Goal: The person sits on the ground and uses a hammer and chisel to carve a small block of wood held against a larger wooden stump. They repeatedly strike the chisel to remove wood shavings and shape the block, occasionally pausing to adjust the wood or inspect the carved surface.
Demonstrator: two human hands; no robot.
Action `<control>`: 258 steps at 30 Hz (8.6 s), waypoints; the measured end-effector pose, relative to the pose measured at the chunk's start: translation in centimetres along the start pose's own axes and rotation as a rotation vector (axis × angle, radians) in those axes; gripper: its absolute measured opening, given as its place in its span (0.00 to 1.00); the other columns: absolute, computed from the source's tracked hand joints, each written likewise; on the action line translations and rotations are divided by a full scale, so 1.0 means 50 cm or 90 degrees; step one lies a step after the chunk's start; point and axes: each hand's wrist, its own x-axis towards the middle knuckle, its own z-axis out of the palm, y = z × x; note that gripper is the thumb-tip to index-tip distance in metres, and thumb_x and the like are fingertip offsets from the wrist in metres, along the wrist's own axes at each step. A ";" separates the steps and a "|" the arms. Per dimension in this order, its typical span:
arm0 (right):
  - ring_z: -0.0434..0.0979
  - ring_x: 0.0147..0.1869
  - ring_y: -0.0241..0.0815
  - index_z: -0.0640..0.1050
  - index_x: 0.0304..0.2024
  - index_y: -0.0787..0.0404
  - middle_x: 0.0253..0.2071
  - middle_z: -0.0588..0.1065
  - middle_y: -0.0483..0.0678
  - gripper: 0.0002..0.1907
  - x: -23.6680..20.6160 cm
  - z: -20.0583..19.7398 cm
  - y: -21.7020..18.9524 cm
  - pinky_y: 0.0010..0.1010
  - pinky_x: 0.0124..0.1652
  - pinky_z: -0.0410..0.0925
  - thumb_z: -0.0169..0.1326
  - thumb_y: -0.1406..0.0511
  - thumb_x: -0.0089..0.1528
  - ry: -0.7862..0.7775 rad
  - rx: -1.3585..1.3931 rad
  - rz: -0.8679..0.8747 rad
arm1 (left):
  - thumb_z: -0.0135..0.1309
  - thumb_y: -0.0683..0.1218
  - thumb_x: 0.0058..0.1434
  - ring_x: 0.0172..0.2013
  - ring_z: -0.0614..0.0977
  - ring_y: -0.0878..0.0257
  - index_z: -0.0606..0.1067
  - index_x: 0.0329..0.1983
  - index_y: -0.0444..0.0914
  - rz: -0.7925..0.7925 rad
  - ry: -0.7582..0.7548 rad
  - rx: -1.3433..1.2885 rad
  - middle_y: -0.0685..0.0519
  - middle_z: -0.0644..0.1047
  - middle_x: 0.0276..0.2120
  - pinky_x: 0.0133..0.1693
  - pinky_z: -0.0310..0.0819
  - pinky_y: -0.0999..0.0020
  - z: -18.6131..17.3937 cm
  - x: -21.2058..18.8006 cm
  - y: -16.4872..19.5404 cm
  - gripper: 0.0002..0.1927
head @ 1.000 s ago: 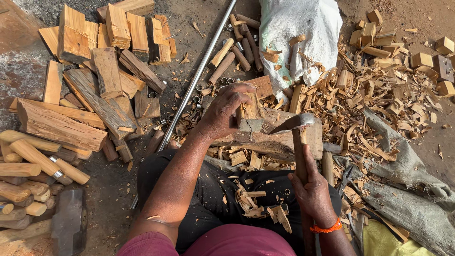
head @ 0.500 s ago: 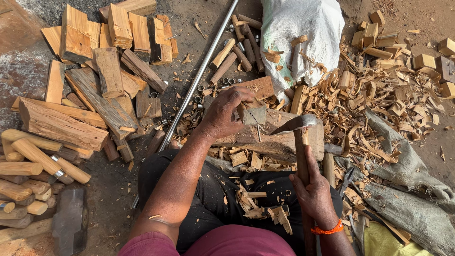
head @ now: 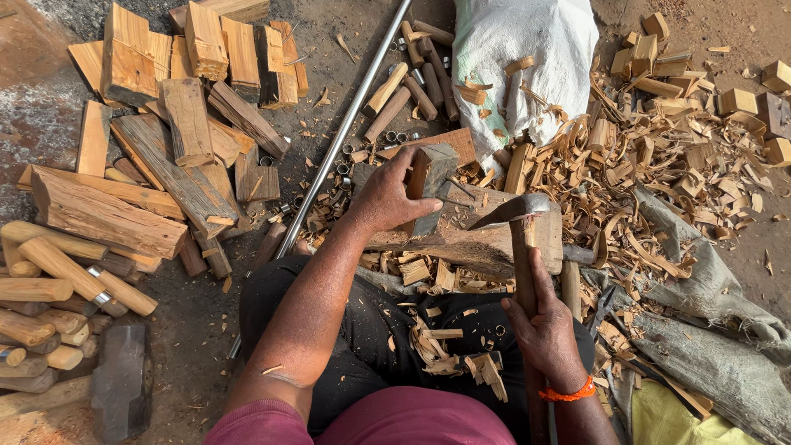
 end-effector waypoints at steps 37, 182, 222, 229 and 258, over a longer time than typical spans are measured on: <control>0.82 0.41 0.41 0.46 0.79 0.44 0.38 0.80 0.50 0.53 -0.004 0.001 -0.013 0.36 0.42 0.78 0.61 0.70 0.60 -0.035 -0.027 0.025 | 0.67 0.64 0.57 0.34 0.77 0.70 0.78 0.48 0.41 0.077 0.170 -0.467 0.61 0.72 0.27 0.39 0.74 0.71 0.067 0.055 -0.058 0.27; 0.76 0.42 0.30 0.47 0.79 0.37 0.61 0.72 0.52 0.55 -0.082 -0.183 -0.217 0.22 0.42 0.74 0.56 0.83 0.61 0.100 0.239 -0.243 | 0.64 0.48 0.67 0.23 0.60 0.71 0.60 0.20 0.43 0.159 0.252 -0.167 0.62 0.61 0.19 0.23 0.56 0.67 0.073 0.097 -0.118 0.27; 0.76 0.65 0.49 0.54 0.77 0.57 0.71 0.69 0.62 0.48 -0.003 0.000 -0.161 0.36 0.56 0.72 0.60 0.76 0.58 -0.087 0.066 -0.205 | 0.62 0.52 0.68 0.20 0.62 0.71 0.62 0.20 0.43 0.190 0.312 -0.172 0.61 0.64 0.18 0.22 0.55 0.68 0.070 0.111 -0.133 0.25; 0.78 0.63 0.49 0.56 0.77 0.54 0.62 0.76 0.60 0.46 -0.017 -0.040 -0.018 0.36 0.55 0.71 0.61 0.73 0.59 -0.025 -0.043 -0.119 | 0.60 0.65 0.66 0.18 0.63 0.71 0.66 0.18 0.46 0.011 0.341 -0.212 0.61 0.64 0.15 0.21 0.55 0.69 0.042 0.081 -0.135 0.29; 0.69 0.70 0.54 0.55 0.75 0.45 0.68 0.69 0.55 0.48 -0.018 -0.019 -0.004 0.42 0.62 0.67 0.59 0.73 0.56 -0.046 0.050 -0.084 | 0.57 0.45 0.56 0.69 0.64 0.48 0.72 0.62 0.39 -0.113 -0.318 0.676 0.47 0.75 0.59 0.72 0.33 0.35 -0.062 -0.065 0.231 0.28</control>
